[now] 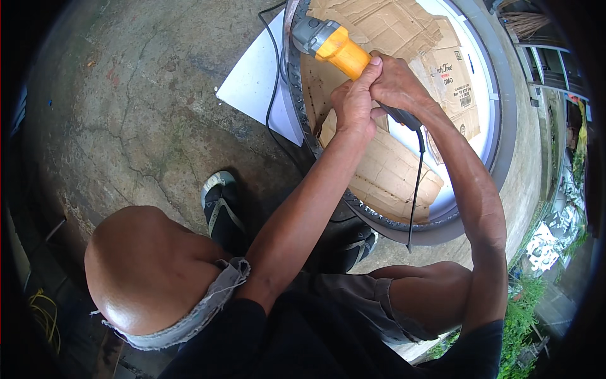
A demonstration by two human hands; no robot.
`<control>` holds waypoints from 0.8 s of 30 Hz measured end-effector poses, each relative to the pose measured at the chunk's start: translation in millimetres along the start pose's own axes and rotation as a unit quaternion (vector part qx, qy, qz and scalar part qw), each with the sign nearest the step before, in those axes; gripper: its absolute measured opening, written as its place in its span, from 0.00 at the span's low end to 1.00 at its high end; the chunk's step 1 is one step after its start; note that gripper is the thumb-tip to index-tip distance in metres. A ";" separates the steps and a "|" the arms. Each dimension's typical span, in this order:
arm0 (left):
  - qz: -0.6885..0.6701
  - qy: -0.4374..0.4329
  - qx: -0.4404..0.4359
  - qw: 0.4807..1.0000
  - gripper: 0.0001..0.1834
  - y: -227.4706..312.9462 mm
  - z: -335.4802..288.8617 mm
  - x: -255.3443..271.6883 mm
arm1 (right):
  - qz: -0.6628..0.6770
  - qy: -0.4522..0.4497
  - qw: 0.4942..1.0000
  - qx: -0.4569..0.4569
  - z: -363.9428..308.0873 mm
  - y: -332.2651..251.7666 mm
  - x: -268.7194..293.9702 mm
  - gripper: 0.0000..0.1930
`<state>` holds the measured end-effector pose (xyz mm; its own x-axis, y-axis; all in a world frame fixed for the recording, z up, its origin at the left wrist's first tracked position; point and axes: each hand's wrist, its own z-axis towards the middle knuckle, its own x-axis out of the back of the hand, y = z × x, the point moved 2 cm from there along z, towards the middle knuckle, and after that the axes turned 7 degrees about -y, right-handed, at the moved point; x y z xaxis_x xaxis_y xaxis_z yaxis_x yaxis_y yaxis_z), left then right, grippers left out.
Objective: Smoothing or cutting a metal ring using an angle grinder.
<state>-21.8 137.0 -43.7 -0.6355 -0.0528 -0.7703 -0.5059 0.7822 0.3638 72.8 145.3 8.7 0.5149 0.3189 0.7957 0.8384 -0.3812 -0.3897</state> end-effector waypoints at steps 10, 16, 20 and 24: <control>-0.021 -0.026 0.011 0.999 0.30 -2.3 -0.8 -0.5 | -0.005 0.012 1.000 -0.018 -2.0 -0.3 -0.3 0.16; -0.015 -0.026 0.012 0.999 0.31 -1.3 0.0 -1.5 | 0.010 0.005 1.000 -0.019 -4.7 -0.7 1.9 0.16; -0.013 -0.027 0.009 1.000 0.31 -2.8 0.4 -1.0 | -0.010 -0.012 1.000 0.002 -3.3 -0.8 2.2 0.16; -0.007 -0.024 0.016 1.000 0.32 -0.1 1.4 0.4 | 0.005 -0.007 1.000 -0.010 -1.4 -2.5 1.5 0.16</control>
<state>-21.2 137.8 -44.8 -0.5989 -0.0340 -0.8001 -0.4949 0.8011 0.3365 71.2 145.5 11.5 0.5264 0.3260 0.7852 0.8290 -0.4021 -0.3888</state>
